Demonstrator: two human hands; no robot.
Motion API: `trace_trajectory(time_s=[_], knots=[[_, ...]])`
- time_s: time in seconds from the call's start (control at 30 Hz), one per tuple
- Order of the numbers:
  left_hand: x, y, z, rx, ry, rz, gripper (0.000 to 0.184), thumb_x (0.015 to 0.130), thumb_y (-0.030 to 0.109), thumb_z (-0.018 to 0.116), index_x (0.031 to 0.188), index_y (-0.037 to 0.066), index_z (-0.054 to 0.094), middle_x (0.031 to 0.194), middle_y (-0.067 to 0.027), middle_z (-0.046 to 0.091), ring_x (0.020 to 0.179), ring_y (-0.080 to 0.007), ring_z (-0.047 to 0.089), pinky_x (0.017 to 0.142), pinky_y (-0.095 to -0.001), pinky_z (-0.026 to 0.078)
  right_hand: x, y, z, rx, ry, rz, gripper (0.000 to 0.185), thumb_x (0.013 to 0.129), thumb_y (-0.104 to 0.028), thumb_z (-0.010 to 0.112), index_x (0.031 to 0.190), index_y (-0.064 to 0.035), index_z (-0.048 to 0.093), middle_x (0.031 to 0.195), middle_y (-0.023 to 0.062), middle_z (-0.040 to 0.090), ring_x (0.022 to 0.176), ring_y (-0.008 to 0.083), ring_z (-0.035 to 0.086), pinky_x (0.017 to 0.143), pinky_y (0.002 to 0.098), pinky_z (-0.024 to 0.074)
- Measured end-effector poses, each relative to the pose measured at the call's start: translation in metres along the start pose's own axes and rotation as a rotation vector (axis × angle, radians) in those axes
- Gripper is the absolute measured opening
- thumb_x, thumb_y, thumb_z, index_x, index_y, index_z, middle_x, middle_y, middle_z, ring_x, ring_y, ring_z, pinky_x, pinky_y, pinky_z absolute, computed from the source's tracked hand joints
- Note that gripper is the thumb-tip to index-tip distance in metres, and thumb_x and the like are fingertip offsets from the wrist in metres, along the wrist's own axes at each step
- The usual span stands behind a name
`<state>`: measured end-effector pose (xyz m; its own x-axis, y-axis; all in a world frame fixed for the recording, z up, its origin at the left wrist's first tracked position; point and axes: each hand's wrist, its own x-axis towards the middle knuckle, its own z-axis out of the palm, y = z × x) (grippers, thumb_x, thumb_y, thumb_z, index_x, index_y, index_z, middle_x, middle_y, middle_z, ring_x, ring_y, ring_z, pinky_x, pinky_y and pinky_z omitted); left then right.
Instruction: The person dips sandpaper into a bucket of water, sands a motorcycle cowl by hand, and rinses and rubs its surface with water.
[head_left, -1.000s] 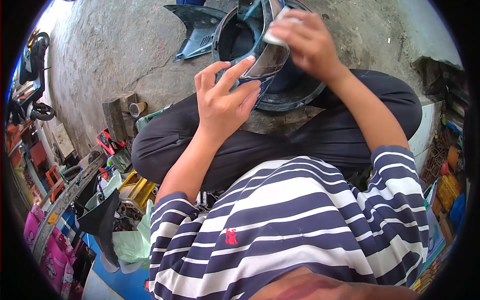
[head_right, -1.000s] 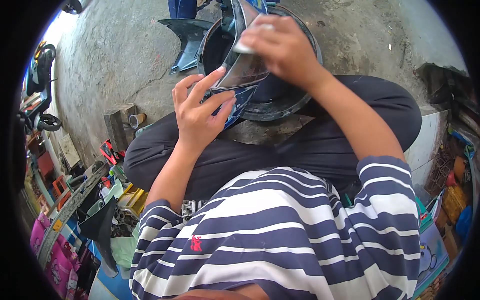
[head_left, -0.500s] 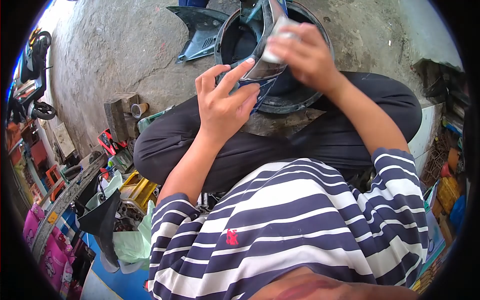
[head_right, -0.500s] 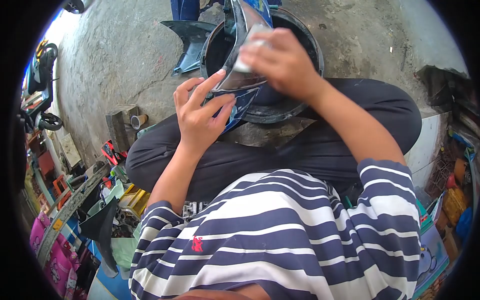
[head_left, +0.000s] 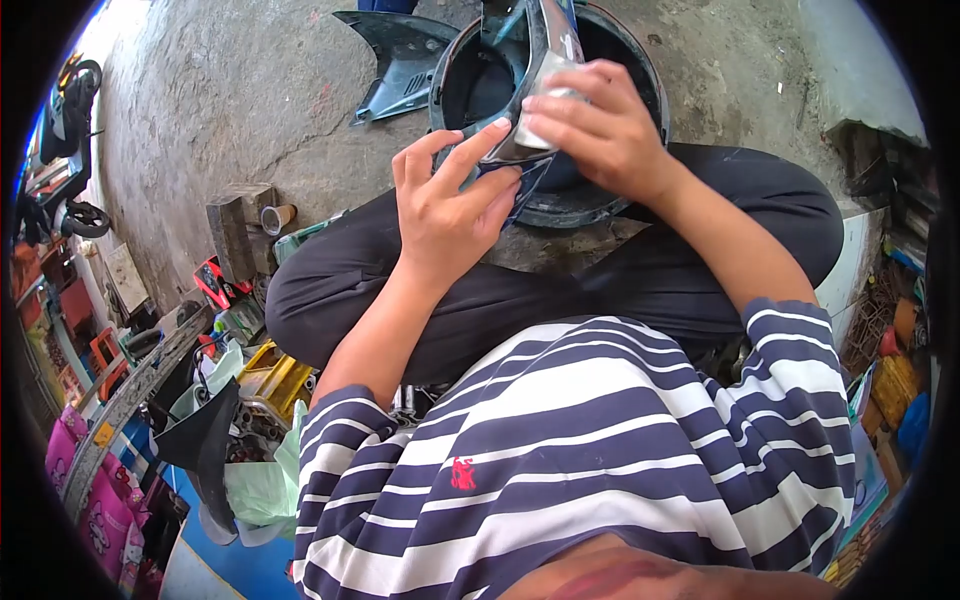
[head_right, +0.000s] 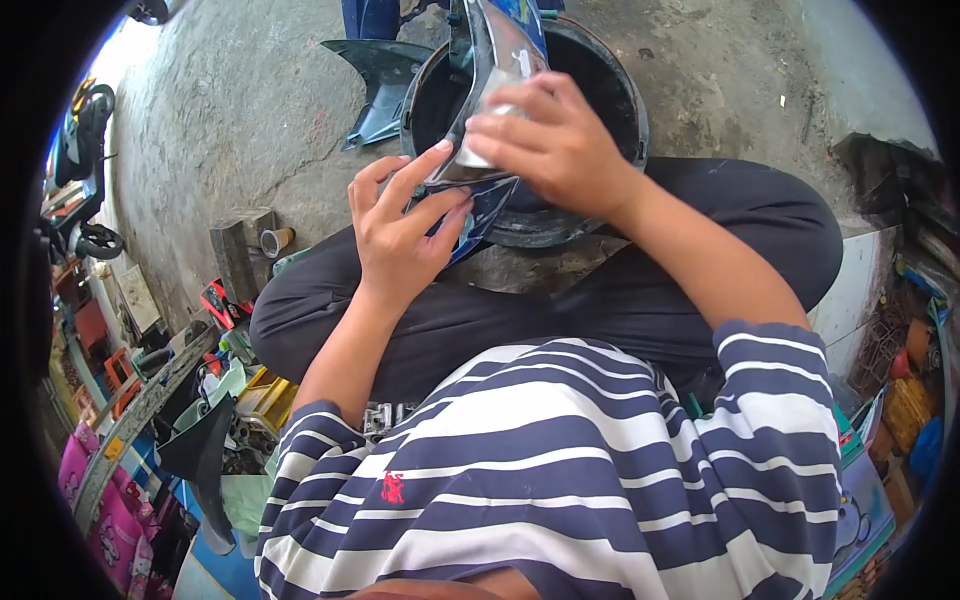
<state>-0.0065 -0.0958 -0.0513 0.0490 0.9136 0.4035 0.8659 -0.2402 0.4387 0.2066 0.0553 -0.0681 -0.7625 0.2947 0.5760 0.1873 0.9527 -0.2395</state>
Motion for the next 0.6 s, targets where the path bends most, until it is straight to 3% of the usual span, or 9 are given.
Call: trace_trajectory(time_s=[0.1,0.23,0.37,0.5,0.6], knots=[[0.001,0.002,-0.001,-0.013,-0.004,0.0,0.021,0.072,0.016,0.093,0.091,0.021,0.086,0.142,0.0057,0.073,0.119,-0.0276,0.06,0.103,-0.0413,0.046,0.004,0.029,-0.002,-0.096,0.049,0.046,0.034,0.086,-0.011,0.075,0.12,-0.0138,0.075,0.124,0.0,0.076,0.127,0.0254,0.067,0.106,0.0489,0.0478],[0.0,0.002,0.001,-0.003,0.001,0.001,0.021,0.072,0.017,0.093,0.092,0.021,0.086,0.142,0.006,0.073,0.119,-0.0275,0.06,0.104,-0.0415,0.046,-0.005,-0.003,0.004,0.025,-0.013,-0.007,0.037,0.086,-0.01,0.075,0.123,-0.0149,0.076,0.127,0.0008,0.075,0.127,0.0255,0.066,0.103,0.0495,0.048],[0.001,0.002,0.001,-0.004,-0.005,0.014,0.023,0.072,0.017,0.093,0.094,0.021,0.086,0.142,0.0059,0.073,0.119,-0.0272,0.06,0.104,-0.0416,0.046,0.001,0.031,-0.003,-0.109,0.046,0.051,0.035,0.088,-0.01,0.073,0.123,-0.0116,0.075,0.126,0.003,0.075,0.129,0.0241,0.066,0.107,0.049,0.0466],[-0.001,0.0,0.001,0.009,-0.001,0.001,0.026,0.071,0.016,0.093,0.097,0.021,0.086,0.142,0.0059,0.073,0.118,-0.0269,0.06,0.103,-0.0416,0.046,-0.004,-0.002,0.005,0.062,0.008,-0.011,0.035,0.088,-0.009,0.073,0.123,-0.0083,0.075,0.13,0.0085,0.076,0.125,0.0284,0.07,0.109,0.0488,0.0507],[0.002,0.002,0.0,0.02,-0.006,0.003,0.027,0.072,0.017,0.093,0.097,0.02,0.086,0.142,0.0061,0.073,0.118,-0.0268,0.06,0.104,-0.0417,0.046,-0.003,0.018,0.004,0.063,0.05,0.014,0.033,0.09,-0.01,0.071,0.122,-0.006,0.075,0.131,0.0104,0.075,0.125,0.0312,0.07,0.112,0.0491,0.0524]])
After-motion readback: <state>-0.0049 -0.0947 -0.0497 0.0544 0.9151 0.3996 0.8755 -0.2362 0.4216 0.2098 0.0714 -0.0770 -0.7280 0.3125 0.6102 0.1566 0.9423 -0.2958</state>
